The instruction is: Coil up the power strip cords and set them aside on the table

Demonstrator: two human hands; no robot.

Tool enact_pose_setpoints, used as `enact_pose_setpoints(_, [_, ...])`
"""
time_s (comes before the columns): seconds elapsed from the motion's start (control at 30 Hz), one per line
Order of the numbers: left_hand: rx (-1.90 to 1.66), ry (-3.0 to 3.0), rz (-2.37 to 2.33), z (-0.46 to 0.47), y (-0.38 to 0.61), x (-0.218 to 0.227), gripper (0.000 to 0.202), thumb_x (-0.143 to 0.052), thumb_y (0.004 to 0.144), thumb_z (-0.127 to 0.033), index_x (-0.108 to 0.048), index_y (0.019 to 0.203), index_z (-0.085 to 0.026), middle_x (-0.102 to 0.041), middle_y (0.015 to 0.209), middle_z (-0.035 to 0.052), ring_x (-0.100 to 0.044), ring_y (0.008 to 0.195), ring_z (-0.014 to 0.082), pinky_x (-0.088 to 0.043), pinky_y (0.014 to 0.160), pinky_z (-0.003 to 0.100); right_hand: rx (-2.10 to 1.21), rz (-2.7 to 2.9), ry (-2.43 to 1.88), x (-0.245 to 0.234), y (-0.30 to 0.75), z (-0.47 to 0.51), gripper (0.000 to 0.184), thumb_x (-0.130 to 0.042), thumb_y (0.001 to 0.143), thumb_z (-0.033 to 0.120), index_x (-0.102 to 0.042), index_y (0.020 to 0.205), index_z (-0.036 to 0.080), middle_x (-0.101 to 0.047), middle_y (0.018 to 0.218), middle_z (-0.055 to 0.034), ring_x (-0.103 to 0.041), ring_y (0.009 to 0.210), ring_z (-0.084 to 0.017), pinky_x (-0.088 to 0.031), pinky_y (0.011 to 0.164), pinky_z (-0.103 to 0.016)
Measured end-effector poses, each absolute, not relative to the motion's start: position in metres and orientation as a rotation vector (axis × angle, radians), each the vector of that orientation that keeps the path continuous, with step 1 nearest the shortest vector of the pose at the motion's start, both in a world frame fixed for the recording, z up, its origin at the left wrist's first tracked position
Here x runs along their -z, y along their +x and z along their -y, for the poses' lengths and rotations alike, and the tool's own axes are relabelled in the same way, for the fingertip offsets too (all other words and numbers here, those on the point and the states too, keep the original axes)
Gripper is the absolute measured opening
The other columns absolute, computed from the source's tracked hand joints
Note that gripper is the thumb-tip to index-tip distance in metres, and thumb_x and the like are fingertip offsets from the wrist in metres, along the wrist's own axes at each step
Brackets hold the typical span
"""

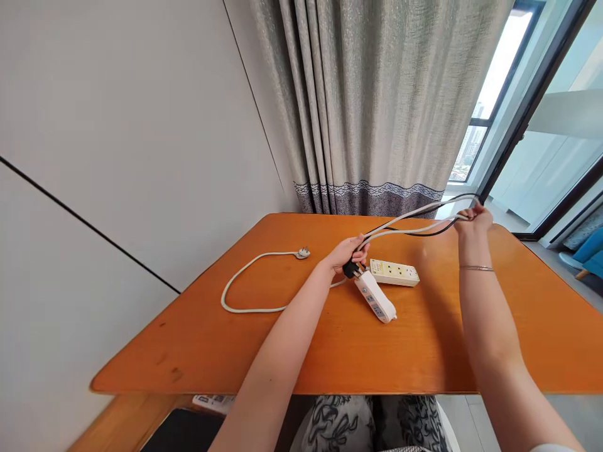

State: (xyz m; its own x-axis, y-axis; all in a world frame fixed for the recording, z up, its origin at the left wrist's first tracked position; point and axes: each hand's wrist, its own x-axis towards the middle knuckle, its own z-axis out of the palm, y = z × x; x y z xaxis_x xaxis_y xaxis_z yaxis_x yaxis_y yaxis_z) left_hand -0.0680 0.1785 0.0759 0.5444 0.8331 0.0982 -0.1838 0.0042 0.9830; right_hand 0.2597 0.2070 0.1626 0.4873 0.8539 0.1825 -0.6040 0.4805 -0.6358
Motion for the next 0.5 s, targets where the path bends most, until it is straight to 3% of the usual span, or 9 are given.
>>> enact_pose_setpoints(0.17, [-0.978, 1.152, -0.701, -0.167, -0.070, -0.103, 0.062, -0.061, 0.080, -0.075, -0.059, 0.066, -0.014, -0.028, 0.040, -0.0108, -0.024, 0.036, 0.0034, -0.044, 0.048, 0.020, -0.892, 0.393, -0.629, -0.102, 0.245, -0.221, 0.031, -0.040, 0.085, 0.006, -0.018, 0.070, 0.023, -0.021, 0.055, 0.0104, -0.028, 0.039, -0.004, -0.031, 0.037, -0.011])
enact_pose_setpoints(0.37, [-0.958, 1.145, -0.745, -0.147, -0.073, -0.132, 0.065, -0.056, 0.086, -0.071, -0.062, 0.062, -0.011, -0.027, 0.037, -0.0094, -0.023, 0.033, 0.0032, -0.043, 0.043, 0.019, -0.791, 0.498, -0.735, -0.085, 0.244, -0.229, 0.027, -0.057, 0.078, 0.011, -0.033, 0.077, 0.023, -0.039, 0.062, 0.0099, -0.046, 0.049, -0.005, -0.042, 0.047, -0.013])
enact_pose_setpoints(0.5, [-1.002, 1.021, -0.684, -0.129, -0.071, -0.153, 0.067, -0.048, 0.090, -0.072, -0.048, 0.052, -0.016, -0.025, 0.037, -0.0088, -0.024, 0.032, 0.0033, -0.042, 0.043, 0.017, -0.775, 0.721, -0.875, -0.078, 0.247, -0.224, 0.009, -0.059, 0.070, 0.018, -0.052, 0.075, 0.022, -0.051, 0.063, 0.0070, -0.054, 0.056, -0.007, -0.047, 0.055, -0.017])
